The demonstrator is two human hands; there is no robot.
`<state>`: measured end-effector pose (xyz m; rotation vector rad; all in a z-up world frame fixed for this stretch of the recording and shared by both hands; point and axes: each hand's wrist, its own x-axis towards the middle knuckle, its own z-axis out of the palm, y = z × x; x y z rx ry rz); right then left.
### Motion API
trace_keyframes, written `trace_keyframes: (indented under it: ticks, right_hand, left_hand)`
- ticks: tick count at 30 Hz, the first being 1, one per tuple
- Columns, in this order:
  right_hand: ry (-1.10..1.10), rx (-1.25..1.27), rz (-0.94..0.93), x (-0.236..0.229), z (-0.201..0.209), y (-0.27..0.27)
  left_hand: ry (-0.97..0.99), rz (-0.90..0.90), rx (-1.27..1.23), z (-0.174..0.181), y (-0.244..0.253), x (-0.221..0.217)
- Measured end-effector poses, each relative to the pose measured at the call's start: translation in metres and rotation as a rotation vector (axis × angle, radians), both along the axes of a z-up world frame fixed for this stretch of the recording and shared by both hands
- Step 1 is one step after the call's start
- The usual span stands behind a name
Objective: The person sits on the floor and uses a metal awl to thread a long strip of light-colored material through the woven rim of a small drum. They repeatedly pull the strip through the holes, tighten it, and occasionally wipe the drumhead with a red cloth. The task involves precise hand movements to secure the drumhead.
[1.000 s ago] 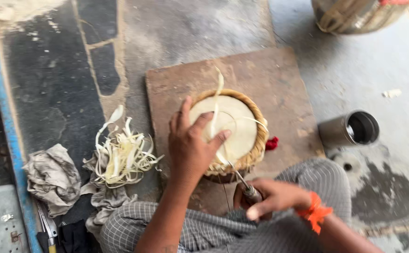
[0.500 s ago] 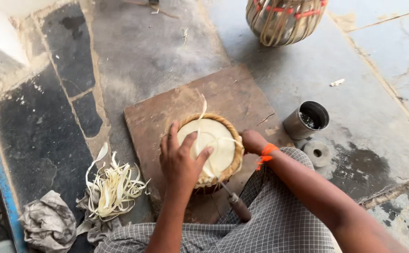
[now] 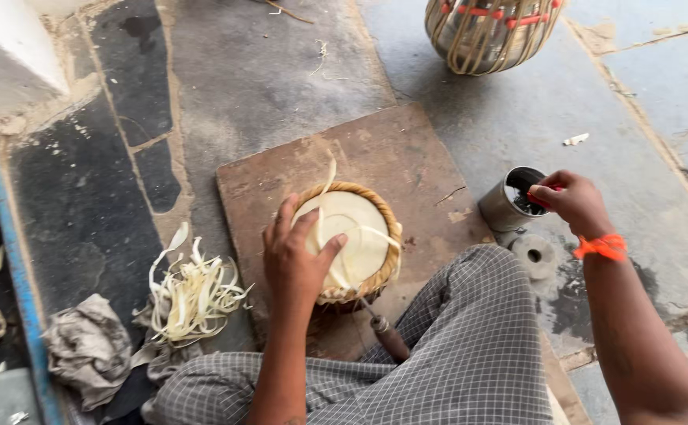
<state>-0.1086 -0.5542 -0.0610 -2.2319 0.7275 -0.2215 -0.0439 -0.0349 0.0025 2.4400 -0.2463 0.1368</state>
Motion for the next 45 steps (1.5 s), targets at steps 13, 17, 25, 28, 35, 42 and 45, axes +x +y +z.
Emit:
trace_keyframes:
  ticks: [13, 17, 25, 28, 35, 42, 45]
  right_hand:
    - [0.082, -0.532, 0.155, 0.031, -0.042, -0.018]
    - [-0.106, 0.236, 0.058, -0.010, 0.046, 0.046]
    - [-0.085, 0.667, 0.941, -0.018, 0.151, 0.245]
    - [0.078, 0.238, 0.988, -0.008, 0.160, 0.299]
    - [-0.009, -0.268, 0.956, -0.008, 0.153, 0.346]
    - [-0.200, -0.283, 1.082, -0.017, 0.142, 0.331]
    - [-0.189, -0.425, 0.918, -0.004, 0.136, 0.316]
  left_hand:
    - [-0.166, -0.047, -0.025, 0.003, 0.004, -0.005]
    - [-0.185, -0.051, -0.079, 0.002, 0.001, -0.004]
    - [-0.246, -0.046, -0.086, -0.003, 0.002, -0.005]
    - [-0.210, -0.041, -0.105, -0.004, 0.002, -0.006]
    - [-0.243, -0.034, -0.102, -0.006, 0.002, -0.004]
    - [-0.219, -0.036, -0.114, -0.005, 0.003, -0.004]
    - [-0.211, -0.041, -0.107, -0.004, 0.003, -0.004]
